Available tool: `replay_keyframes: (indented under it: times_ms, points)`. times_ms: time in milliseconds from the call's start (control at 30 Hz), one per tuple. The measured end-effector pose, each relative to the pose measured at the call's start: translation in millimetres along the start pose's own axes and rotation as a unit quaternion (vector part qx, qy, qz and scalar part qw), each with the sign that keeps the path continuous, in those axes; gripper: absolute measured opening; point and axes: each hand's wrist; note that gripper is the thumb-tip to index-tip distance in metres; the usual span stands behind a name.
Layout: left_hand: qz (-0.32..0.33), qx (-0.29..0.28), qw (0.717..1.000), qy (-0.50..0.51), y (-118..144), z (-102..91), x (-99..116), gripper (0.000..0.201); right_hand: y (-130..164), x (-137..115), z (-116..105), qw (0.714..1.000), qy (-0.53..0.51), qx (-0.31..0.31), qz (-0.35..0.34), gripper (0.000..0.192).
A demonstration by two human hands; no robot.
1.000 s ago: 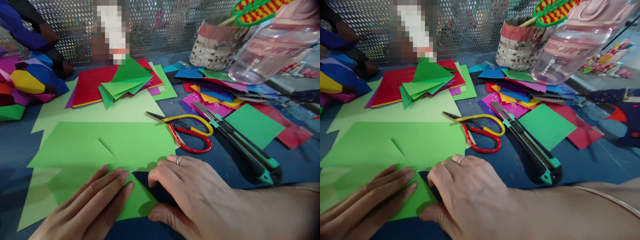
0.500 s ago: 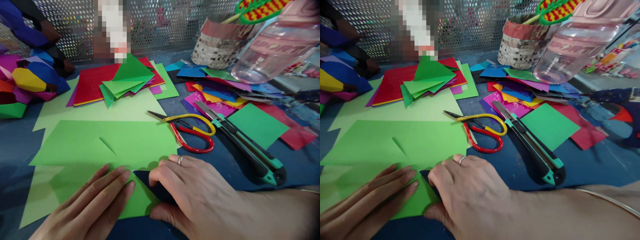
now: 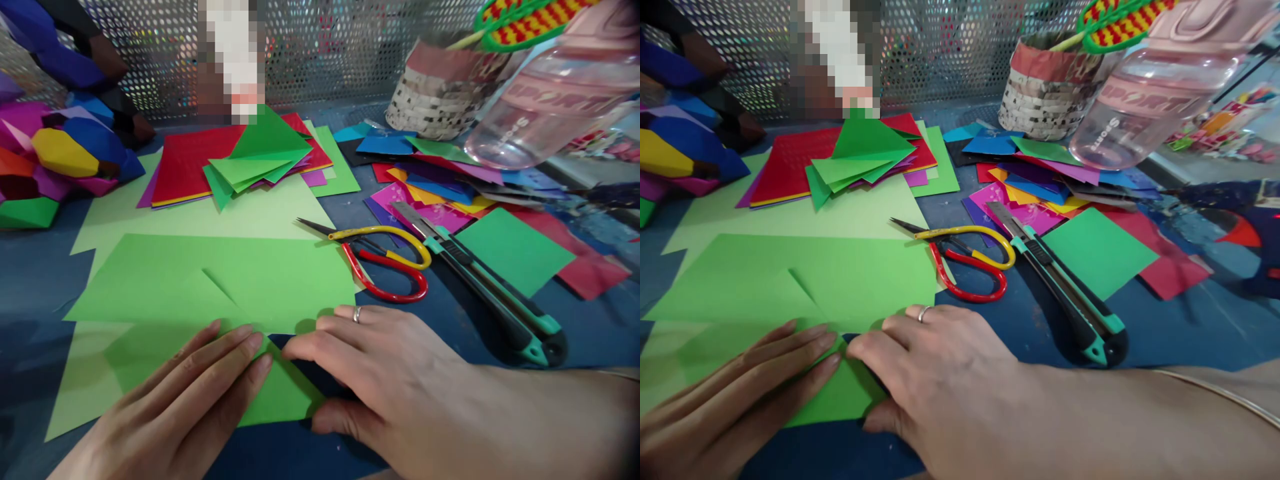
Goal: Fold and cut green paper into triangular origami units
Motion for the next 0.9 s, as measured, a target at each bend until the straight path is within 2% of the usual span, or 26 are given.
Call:
replay_keyframes:
  times_ms: [133, 233, 367, 533, 633, 900]
  points:
    - [-0.001, -0.008, 1.0, -0.003, 3.5, -0.5, -0.2, 0.044, 0.1, 3.0, -9.1, 0.997, -0.068, -0.012, 0.025, 0.034]
    - [-0.021, -0.025, 0.999, 0.012, 6.6, -0.5, -2.1, 0.042, 0.6, 5.0, -9.2, 0.993, -0.108, 0.025, 0.047, 0.022]
    - [-0.03, -0.027, 0.999, 0.029, 8.1, 1.1, -3.4, 0.05, 0.1, 6.6, -3.0, 0.992, -0.109, 0.068, 0.009, 0.02]
    - [-0.029, -0.011, 0.999, 0.022, 5.6, 1.1, -1.6, 0.048, 0.0, 9.1, 2.5, 0.993, -0.082, 0.081, -0.039, 0.019]
    - [-0.023, -0.025, 0.999, 0.025, 4.1, -0.6, -1.3, 0.049, 1.5, 10.3, 2.8, 0.994, -0.052, 0.072, -0.06, 0.018]
    - [-0.011, -0.055, 0.998, 0.022, 2.1, -5.1, -1.4, 0.046, 5.3, 7.6, -3.5, 0.989, -0.006, -0.003, -0.15, 0.022]
Point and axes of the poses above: each hand's wrist, its own y-axis away from the middle knuckle, its own z-axis out of the palm, x = y × z, and after that the axes turned 12 degrees about -z, right-handed
